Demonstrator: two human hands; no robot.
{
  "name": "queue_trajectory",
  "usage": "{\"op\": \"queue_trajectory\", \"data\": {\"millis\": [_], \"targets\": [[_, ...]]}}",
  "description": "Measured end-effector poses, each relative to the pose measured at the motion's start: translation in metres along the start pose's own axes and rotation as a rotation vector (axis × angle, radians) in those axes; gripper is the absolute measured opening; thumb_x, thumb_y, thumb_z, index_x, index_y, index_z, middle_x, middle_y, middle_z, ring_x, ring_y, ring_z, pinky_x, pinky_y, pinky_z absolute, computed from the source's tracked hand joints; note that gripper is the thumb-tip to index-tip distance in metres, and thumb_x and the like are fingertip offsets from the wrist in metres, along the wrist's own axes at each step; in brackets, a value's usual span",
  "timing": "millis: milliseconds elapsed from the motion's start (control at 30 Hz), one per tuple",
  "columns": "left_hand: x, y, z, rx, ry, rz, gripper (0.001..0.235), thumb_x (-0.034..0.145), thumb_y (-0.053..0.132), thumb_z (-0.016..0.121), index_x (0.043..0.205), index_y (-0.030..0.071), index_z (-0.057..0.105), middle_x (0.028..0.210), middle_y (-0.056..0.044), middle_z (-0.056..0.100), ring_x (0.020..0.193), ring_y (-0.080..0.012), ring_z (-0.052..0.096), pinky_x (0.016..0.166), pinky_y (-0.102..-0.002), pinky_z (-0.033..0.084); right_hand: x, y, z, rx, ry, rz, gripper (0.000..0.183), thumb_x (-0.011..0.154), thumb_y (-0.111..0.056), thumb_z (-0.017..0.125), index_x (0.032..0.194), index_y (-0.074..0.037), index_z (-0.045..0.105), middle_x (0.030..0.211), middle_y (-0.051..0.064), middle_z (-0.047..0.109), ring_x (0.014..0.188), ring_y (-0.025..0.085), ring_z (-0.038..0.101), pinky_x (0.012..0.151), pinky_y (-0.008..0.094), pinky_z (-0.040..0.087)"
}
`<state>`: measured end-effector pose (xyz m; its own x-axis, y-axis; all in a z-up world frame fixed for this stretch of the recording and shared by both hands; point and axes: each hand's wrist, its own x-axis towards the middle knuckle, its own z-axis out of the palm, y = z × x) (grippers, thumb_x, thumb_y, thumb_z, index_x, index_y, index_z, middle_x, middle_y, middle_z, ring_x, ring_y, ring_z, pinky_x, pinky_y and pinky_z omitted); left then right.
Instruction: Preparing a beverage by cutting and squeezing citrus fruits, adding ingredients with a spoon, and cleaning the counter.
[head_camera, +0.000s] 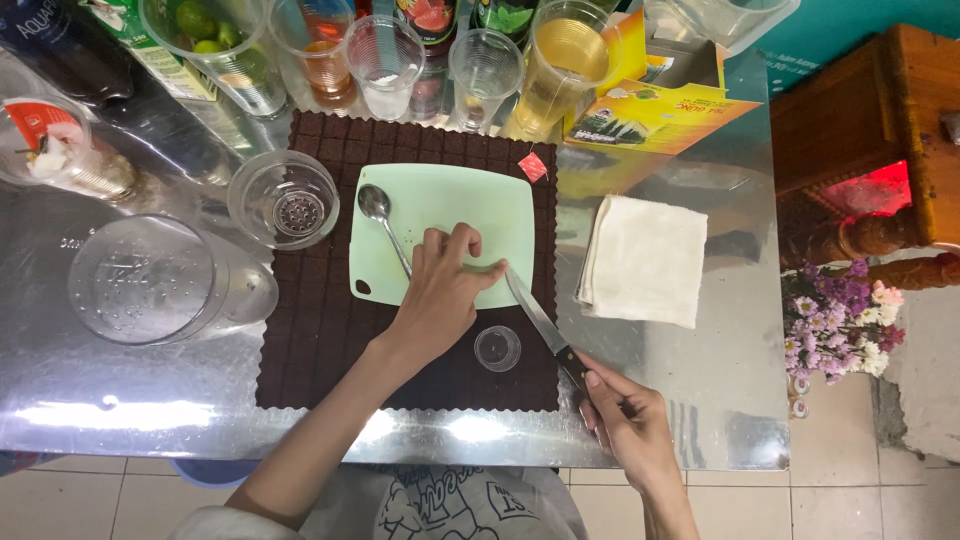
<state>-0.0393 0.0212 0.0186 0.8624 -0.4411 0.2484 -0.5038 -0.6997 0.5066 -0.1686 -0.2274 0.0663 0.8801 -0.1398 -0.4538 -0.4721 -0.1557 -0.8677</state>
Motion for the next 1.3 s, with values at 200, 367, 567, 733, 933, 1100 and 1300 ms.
{"op": "queue_trajectory", "data": {"millis": [200, 367, 567, 733, 933, 1100, 1300], "targets": [[0.0, -0.001, -0.001, -0.067, -0.009, -0.028, 0.066, 0.075, -0.021, 0.057, 0.125, 0.018, 0.076, 0.111, -0.005, 0.038, 0.101, -0.0319, 0.036, 0.079, -0.047, 0.039, 0.002, 0.006, -0.004, 0.078, -0.005, 0.055, 0.043, 0.098, -0.019, 0.059, 0.139, -0.013, 0.069, 0.054, 0.007, 0.048, 0.042, 0.01, 0.026, 0.035, 0.024, 0.02], [0.001, 0.001, -0.006, -0.089, -0.008, -0.023, 0.066, 0.076, -0.019, 0.061, 0.128, 0.018, 0.074, 0.11, -0.004, 0.038, 0.099, -0.0314, 0.035, 0.08, -0.047, 0.038, 0.0, 0.003, -0.007, 0.107, -0.008, 0.022, 0.042, 0.098, -0.016, 0.059, 0.138, -0.011, 0.069, 0.053, 0.01, 0.048, 0.04, 0.011, 0.026, 0.033, 0.024, 0.02], [0.0, 0.009, -0.026, -0.122, 0.087, 0.017, 0.067, 0.077, -0.021, 0.055, 0.128, 0.018, 0.075, 0.113, -0.004, 0.039, 0.097, -0.0313, 0.034, 0.09, -0.046, 0.041, -0.01, -0.019, -0.007, 0.017, 0.002, -0.04, 0.042, 0.098, -0.02, 0.059, 0.137, -0.011, 0.07, 0.05, 0.007, 0.043, 0.042, 0.011, 0.036, 0.032, 0.024, 0.023], [-0.013, 0.016, -0.055, -0.006, 0.239, 0.052, 0.062, 0.077, -0.02, 0.062, 0.123, 0.018, 0.076, 0.114, -0.006, 0.041, 0.097, -0.0303, 0.036, 0.089, -0.043, 0.042, -0.016, -0.038, 0.004, -0.034, -0.016, -0.063, 0.042, 0.097, -0.02, 0.059, 0.136, -0.011, 0.072, 0.051, 0.007, 0.044, 0.044, 0.014, 0.037, 0.034, 0.026, 0.024], [-0.048, 0.028, -0.126, 0.082, 0.416, -0.043, 0.062, 0.077, -0.026, 0.056, 0.121, 0.013, 0.075, 0.116, -0.011, 0.047, 0.096, -0.0319, 0.039, 0.083, -0.041, 0.042, -0.022, -0.079, 0.032, -0.127, -0.15, -0.212, 0.039, 0.097, -0.016, 0.06, 0.134, -0.011, 0.073, 0.05, 0.007, 0.051, 0.043, 0.011, 0.034, 0.037, 0.023, 0.028], [-0.094, 0.019, -0.184, 0.181, 0.575, -0.167, 0.068, 0.091, -0.022, 0.06, 0.138, 0.026, 0.064, 0.121, -0.018, 0.054, 0.106, -0.0352, 0.041, 0.081, -0.037, 0.046, -0.031, -0.131, 0.081, -0.219, -0.319, -0.422, 0.036, 0.098, -0.014, 0.059, 0.131, -0.008, 0.073, 0.052, 0.006, 0.058, 0.045, 0.01, 0.046, 0.039, 0.021, 0.034], [-0.14, -0.005, -0.232, 0.258, 0.652, -0.299, 0.073, 0.084, -0.031, 0.04, 0.126, 0.02, 0.072, 0.12, -0.02, 0.047, 0.102, -0.0378, 0.034, 0.088, -0.048, 0.037, -0.046, -0.157, 0.15, -0.443, -0.259, -0.649, 0.036, 0.098, -0.017, 0.062, 0.132, -0.012, 0.072, 0.066, -0.004, 0.062, 0.056, 0.006, 0.054, 0.061, 0.018, 0.05]]}}
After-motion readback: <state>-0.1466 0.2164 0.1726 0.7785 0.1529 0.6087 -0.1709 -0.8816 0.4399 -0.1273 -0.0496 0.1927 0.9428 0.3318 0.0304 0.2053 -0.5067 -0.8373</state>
